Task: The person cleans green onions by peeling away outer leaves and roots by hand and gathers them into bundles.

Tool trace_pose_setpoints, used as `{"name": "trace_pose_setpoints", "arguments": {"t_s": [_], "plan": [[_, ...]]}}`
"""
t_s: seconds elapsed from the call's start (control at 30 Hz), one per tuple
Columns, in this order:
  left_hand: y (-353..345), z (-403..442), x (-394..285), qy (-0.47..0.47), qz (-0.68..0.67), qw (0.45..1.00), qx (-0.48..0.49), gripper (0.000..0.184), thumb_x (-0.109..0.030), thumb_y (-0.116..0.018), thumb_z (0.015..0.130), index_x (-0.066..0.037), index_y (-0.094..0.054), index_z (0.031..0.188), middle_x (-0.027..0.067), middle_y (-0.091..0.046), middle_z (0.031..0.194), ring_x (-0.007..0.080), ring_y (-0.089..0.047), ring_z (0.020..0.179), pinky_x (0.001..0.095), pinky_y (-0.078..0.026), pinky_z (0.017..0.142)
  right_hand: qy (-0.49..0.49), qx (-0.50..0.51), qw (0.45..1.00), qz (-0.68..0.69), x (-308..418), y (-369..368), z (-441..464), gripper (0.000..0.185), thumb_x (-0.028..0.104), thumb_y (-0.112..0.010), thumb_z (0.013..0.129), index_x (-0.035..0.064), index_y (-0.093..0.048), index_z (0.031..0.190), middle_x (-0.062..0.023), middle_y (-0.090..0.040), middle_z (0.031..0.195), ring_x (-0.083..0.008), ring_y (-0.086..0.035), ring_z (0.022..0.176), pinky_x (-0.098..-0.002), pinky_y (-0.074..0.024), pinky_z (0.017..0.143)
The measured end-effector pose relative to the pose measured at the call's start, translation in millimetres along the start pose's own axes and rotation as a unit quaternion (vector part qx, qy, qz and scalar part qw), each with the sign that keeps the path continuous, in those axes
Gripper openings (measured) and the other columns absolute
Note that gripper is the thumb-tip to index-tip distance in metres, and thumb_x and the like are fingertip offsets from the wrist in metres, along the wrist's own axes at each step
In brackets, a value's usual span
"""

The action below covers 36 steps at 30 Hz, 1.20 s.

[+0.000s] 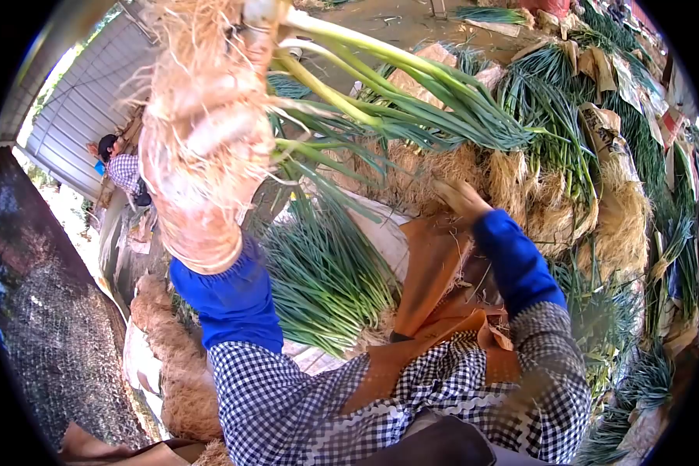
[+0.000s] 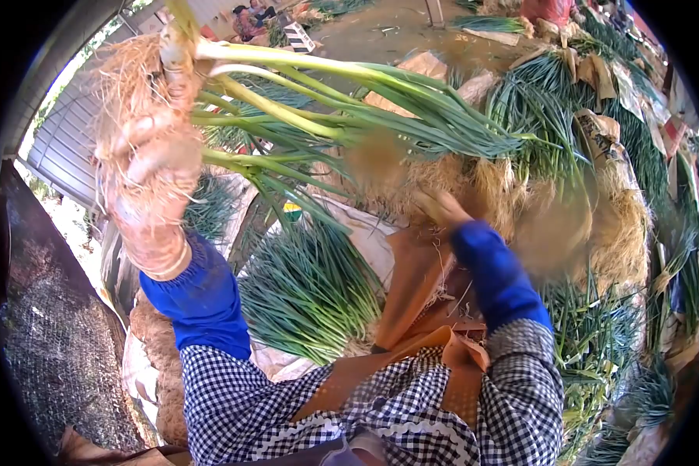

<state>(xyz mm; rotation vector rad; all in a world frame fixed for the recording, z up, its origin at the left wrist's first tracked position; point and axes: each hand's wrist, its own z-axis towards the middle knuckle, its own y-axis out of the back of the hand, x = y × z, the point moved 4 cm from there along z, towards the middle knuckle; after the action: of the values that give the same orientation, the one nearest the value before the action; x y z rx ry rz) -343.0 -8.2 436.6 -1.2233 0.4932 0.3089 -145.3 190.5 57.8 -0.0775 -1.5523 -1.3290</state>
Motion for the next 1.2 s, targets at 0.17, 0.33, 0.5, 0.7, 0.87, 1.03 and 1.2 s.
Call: {"name": "trace_pose_setpoints", "arguments": {"t_s": [0.17, 0.33, 0.5, 0.7, 0.87, 1.03, 1.2], "plan": [[15, 5, -61, -0.051, 0.135, 0.973, 0.183, 0.032, -0.013, -0.046, 0.088, 0.002, -0.047, 0.117, 0.0080, -0.055, 0.088, 0.0089, -0.051, 0.066, 0.0222, -0.042, 0.053, -0.166, -0.098, 0.971, -0.139, -141, 102, -206, 0.028, 0.019, -0.046, 0.092, 0.0032, -0.061, 0.110, -0.0119, -0.061, 0.113, -0.0277, -0.059, 0.097, -0.0359, -0.0486, 0.077], [47, -2, -111, -0.081, 0.095, 0.989, 0.079, 0.036, -0.012, -0.046, 0.087, 0.001, -0.044, 0.121, 0.0085, -0.054, 0.096, 0.0117, -0.052, 0.075, 0.0237, -0.042, 0.063, -0.357, -0.131, 0.922, -0.070, -185, 150, -317, 0.018, 0.013, -0.047, 0.088, 0.0031, -0.062, 0.085, -0.0102, -0.058, 0.082, -0.0206, -0.054, 0.074, -0.0304, -0.0447, 0.068], [123, -30, -141, -0.108, 0.032, 0.993, -0.039, 0.040, -0.011, -0.046, 0.086, -0.001, -0.041, 0.124, 0.0091, -0.053, 0.105, 0.0146, -0.053, 0.084, 0.0252, -0.043, 0.073, -0.356, 0.029, 0.924, -0.136, -260, 126, -355, 0.026, 0.023, -0.049, 0.090, 0.0070, -0.054, 0.109, -0.0079, -0.058, 0.102, -0.0170, -0.054, 0.084, -0.0285, -0.0441, 0.073], [267, -100, -95, -0.110, -0.074, 0.972, -0.195, 0.045, -0.009, -0.047, 0.085, -0.003, -0.038, 0.129, 0.0098, -0.052, 0.115, 0.0181, -0.054, 0.095, 0.0270, -0.043, 0.085, -0.458, 0.078, 0.870, -0.167, -247, 129, -420, 0.026, 0.020, -0.050, 0.087, 0.0063, -0.056, 0.108, -0.0108, -0.058, 0.103, -0.0215, -0.056, 0.086, -0.0326, -0.0451, 0.074], [402, -227, 76, -0.030, 0.159, 0.903, -0.397, 0.045, -0.027, -0.042, 0.095, -0.008, -0.037, 0.135, 0.0103, -0.042, 0.136, 0.0217, -0.046, 0.119, 0.0327, -0.040, 0.098, -0.513, 0.084, 0.834, -0.186, -215, 147, -477, 0.026, 0.017, -0.050, 0.084, 0.0057, -0.057, 0.107, -0.0133, -0.059, 0.104, -0.0253, -0.057, 0.087, -0.0360, -0.0459, 0.075], [447, -322, 244, 0.052, 0.107, 0.832, -0.541, 0.049, -0.013, -0.053, 0.086, -0.006, -0.038, 0.131, 0.0094, -0.047, 0.127, 0.0225, -0.044, 0.120, 0.0327, -0.036, 0.100, -0.564, 0.086, 0.795, -0.208, -170, 166, -531, 0.027, 0.015, -0.051, 0.082, 0.0051, -0.058, 0.106, -0.0157, -0.059, 0.105, -0.0291, -0.058, 0.089, -0.0394, -0.0467, 0.075], [503, -379, 298, 0.113, 0.579, 0.694, -0.413, 0.043, -0.001, -0.055, 0.080, -0.001, -0.045, 0.122, 0.0077, -0.053, 0.115, 0.0211, -0.053, 0.102, 0.0328, -0.042, 0.090, -0.599, 0.194, 0.681, -0.373, -125, 186, -565, 0.027, 0.012, -0.052, 0.079, 0.0045, -0.059, 0.104, -0.0181, -0.060, 0.105, -0.0329, -0.059, 0.090, -0.0428, -0.0475, 0.076]]}}
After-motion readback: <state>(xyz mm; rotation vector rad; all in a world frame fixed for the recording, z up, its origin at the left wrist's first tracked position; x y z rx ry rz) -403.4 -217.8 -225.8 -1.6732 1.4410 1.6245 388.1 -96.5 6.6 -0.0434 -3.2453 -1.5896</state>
